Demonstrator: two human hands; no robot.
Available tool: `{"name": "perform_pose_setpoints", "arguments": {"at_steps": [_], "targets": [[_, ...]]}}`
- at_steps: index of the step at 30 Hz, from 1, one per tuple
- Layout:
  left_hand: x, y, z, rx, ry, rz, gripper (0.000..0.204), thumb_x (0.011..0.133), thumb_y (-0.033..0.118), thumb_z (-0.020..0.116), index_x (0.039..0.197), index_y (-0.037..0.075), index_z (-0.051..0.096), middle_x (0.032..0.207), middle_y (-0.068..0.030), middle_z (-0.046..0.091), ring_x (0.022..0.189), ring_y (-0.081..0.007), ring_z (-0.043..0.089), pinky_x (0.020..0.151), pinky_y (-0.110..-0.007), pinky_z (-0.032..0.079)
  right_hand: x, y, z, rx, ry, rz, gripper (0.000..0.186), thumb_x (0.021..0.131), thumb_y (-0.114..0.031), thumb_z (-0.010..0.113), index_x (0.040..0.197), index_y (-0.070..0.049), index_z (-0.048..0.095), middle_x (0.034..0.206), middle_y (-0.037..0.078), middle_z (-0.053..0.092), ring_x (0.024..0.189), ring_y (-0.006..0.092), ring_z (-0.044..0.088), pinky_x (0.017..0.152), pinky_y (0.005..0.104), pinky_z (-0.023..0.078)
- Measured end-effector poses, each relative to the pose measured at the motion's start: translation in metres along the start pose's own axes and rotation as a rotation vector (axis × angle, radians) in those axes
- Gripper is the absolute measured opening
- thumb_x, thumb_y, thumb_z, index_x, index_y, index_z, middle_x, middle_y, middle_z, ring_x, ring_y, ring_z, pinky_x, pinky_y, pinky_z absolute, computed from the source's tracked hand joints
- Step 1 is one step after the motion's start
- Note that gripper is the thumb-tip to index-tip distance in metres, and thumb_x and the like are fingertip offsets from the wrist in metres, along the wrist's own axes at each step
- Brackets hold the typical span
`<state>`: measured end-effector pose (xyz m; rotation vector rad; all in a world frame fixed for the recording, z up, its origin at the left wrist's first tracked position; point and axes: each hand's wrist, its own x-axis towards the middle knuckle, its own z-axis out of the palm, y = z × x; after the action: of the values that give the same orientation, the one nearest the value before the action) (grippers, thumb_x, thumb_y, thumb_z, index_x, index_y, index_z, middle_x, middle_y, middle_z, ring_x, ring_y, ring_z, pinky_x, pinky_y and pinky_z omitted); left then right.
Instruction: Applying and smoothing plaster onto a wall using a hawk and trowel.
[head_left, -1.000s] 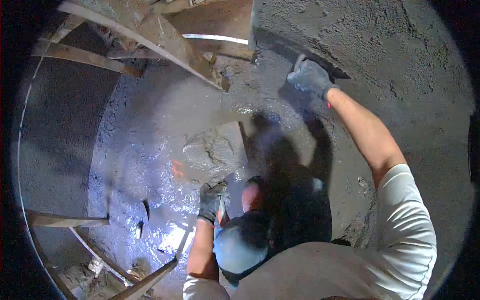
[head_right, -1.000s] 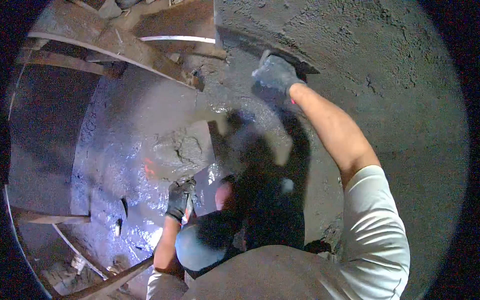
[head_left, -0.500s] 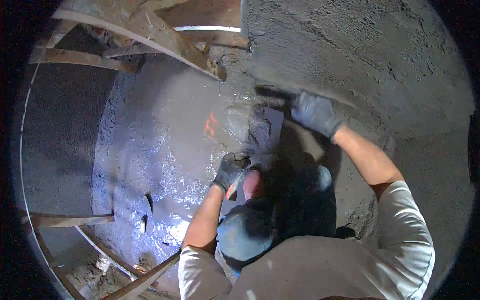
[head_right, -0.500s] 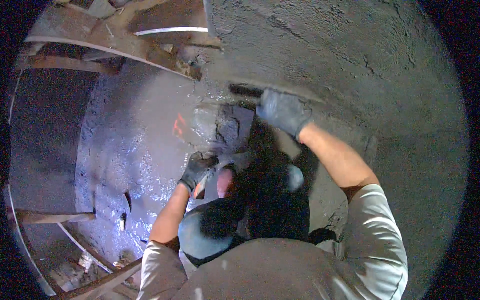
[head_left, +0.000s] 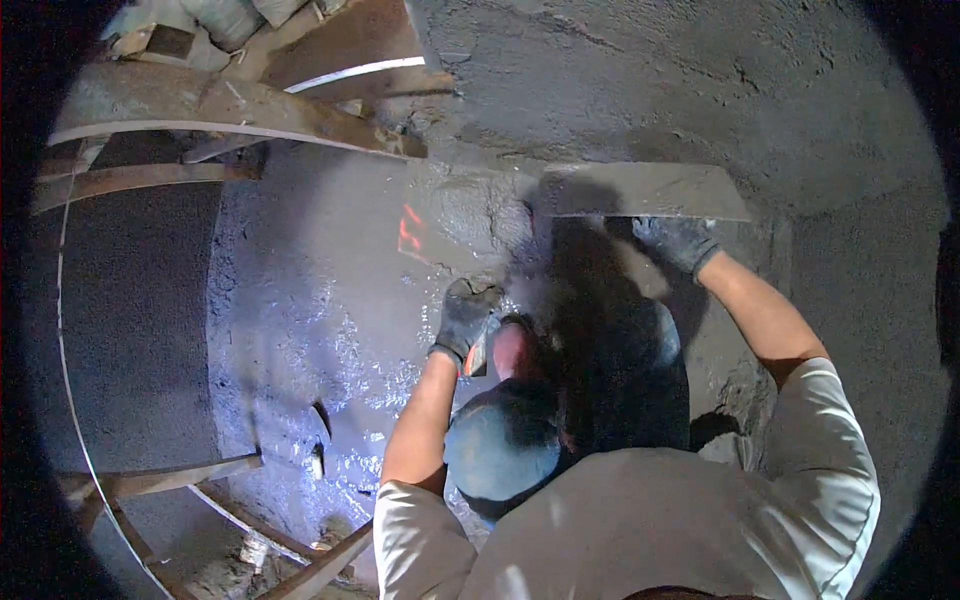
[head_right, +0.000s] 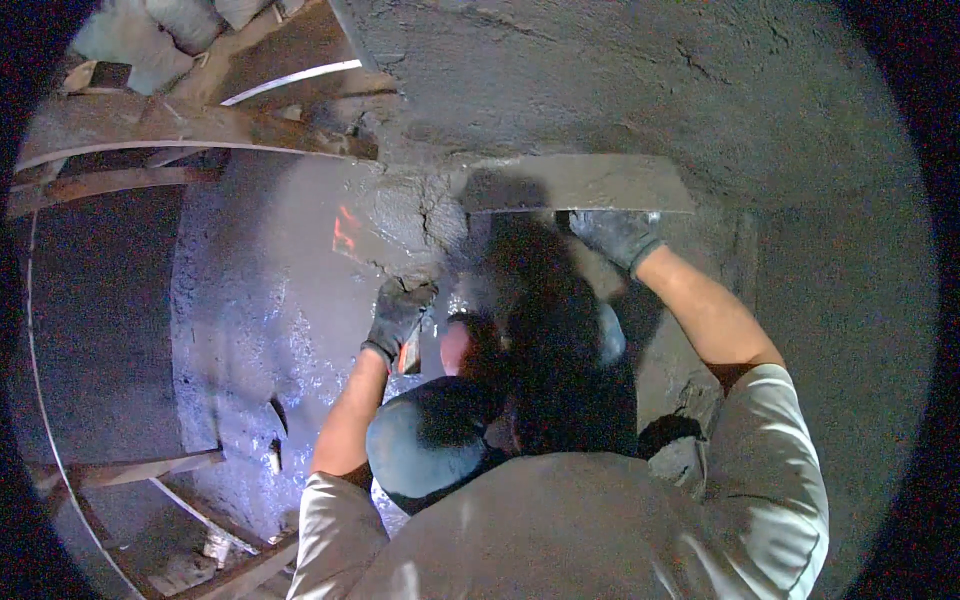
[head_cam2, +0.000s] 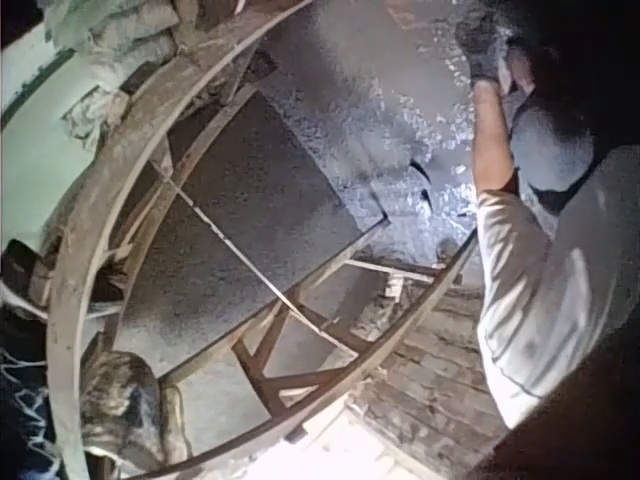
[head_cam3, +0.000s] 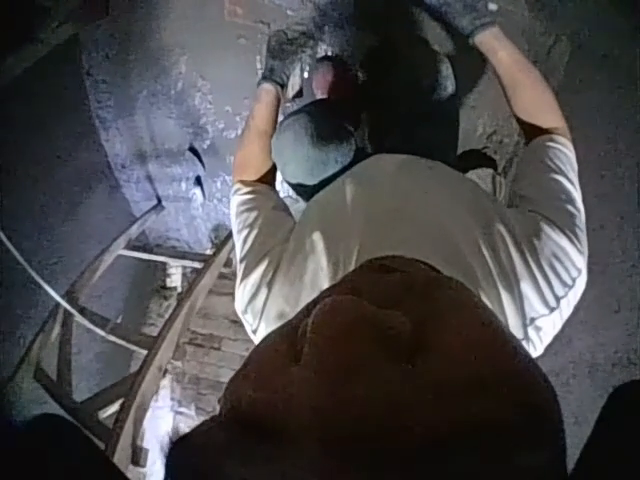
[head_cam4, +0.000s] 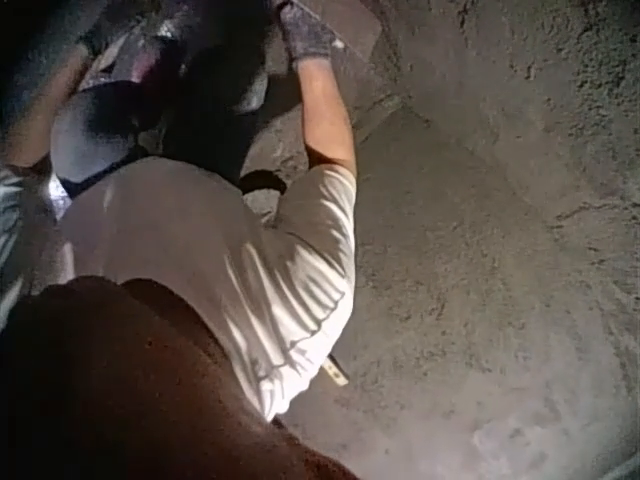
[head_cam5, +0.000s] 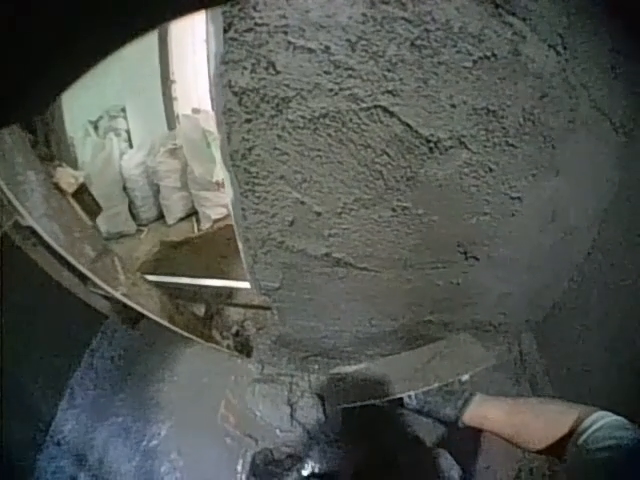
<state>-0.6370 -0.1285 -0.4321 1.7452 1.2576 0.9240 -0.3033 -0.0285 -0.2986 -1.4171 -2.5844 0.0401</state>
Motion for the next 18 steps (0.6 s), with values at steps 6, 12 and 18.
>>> {"name": "perform_pose_setpoints", "arguments": {"at_steps": [6, 12, 18], "targets": [[0.000, 0.008, 0.002, 0.044, 0.009, -0.013, 0.029, 0.084, 0.010, 0.049, 0.111, 0.008, 0.058, 0.108, -0.0109, 0.061, 0.099, -0.0230, 0.058, 0.083, -0.033, 0.045, 0.010, -0.005, 0.002, -0.058, -0.067, 0.071, 0.027, 0.086, -0.028, 0.047, 0.098, -0.010, 0.063, 0.095, 0.014, 0.064, 0.090, 0.0330, 0.059, 0.080, 0.0432, 0.044], [0.006, 0.034, 0.005, 0.134, 0.199, -0.080, 0.025, 0.083, 0.018, 0.053, 0.103, 0.006, 0.059, 0.094, -0.0152, 0.064, 0.085, -0.0326, 0.061, 0.072, -0.044, 0.046, 0.028, -0.020, 0.028, 0.409, 0.096, 0.045, 0.026, 0.085, -0.022, 0.051, 0.104, -0.007, 0.061, 0.101, 0.016, 0.062, 0.097, 0.0324, 0.056, 0.086, 0.0427, 0.043], [0.011, 0.069, -0.012, 0.640, 0.044, -0.580, 0.023, 0.080, 0.019, 0.049, 0.092, 0.002, 0.059, 0.086, -0.0245, 0.062, 0.082, -0.0383, 0.061, 0.074, -0.048, 0.047, 0.039, -0.023, 0.041, 0.467, -0.046, 0.142, 0.034, 0.086, -0.020, 0.055, 0.117, -0.008, 0.055, 0.116, 0.012, 0.057, 0.109, 0.0258, 0.052, 0.095, 0.0389, 0.040]]}}
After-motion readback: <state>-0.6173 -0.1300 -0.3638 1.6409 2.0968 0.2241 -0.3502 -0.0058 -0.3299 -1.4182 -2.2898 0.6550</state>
